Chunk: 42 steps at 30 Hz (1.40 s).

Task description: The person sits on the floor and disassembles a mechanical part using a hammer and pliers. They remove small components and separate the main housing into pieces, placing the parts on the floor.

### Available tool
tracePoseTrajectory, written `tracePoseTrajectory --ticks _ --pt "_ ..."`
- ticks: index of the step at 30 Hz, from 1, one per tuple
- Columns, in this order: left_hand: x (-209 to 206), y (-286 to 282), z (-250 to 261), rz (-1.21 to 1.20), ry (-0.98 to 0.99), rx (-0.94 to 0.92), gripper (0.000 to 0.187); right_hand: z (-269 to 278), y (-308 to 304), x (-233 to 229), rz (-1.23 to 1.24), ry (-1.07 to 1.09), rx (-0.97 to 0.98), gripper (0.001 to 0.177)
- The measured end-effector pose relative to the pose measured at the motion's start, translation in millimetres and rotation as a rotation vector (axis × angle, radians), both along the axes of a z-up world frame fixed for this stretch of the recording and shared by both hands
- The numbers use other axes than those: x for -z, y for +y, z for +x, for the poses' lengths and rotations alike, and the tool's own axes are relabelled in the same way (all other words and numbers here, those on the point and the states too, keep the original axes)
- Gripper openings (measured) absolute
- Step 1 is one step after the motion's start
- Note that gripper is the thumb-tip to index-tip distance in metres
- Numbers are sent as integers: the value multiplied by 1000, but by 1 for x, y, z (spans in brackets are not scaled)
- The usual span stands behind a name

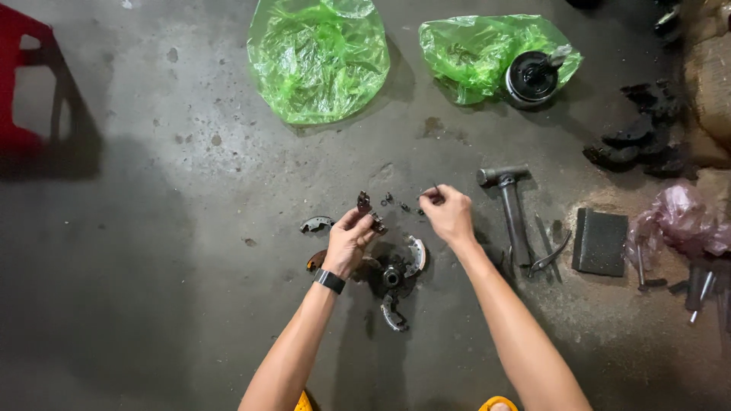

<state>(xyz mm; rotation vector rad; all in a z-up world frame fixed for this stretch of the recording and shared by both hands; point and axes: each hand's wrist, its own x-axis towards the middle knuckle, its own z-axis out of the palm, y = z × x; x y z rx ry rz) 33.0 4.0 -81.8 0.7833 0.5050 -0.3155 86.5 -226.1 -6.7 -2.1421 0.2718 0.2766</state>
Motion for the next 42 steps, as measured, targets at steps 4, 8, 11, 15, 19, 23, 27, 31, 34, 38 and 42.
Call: tracePoseTrajectory --ticks 4,8,11,15,19,23,27,31,34,38,42 --pt "-14 3 1 -163 -70 37 36 4 7 0 -402 -183 -154 20" --pt "-17 6 0 -172 -92 79 46 -4 0 12 -275 -187 -104 26" --pt "-33 7 2 -185 -107 115 53 -10 0 -30 -451 -173 -93 27" --pt "-15 4 -3 -306 -234 124 51 -27 2 -40 -461 -359 -128 22" --pt "-28 -1 -8 -285 -183 136 48 -45 23 -79 -281 -371 -368 19" --pt "-46 -1 -10 -184 -148 165 50 -55 36 -94 -354 -414 -440 15" --pt "-54 -3 -11 -141 -168 189 51 -60 36 -93 -393 -445 -474 13" --pt "-50 -6 -14 -111 -192 183 51 -65 35 -89 -435 -451 -489 13" --pt "-48 -6 -16 -85 -197 180 51 -66 36 -90 -440 -455 -480 12" --pt "-53 -7 -16 -68 -180 195 50 -64 37 -96 -447 -442 -498 13" --pt "-43 -17 -18 57 -167 183 46 -68 38 -74 -523 -531 -537 12"
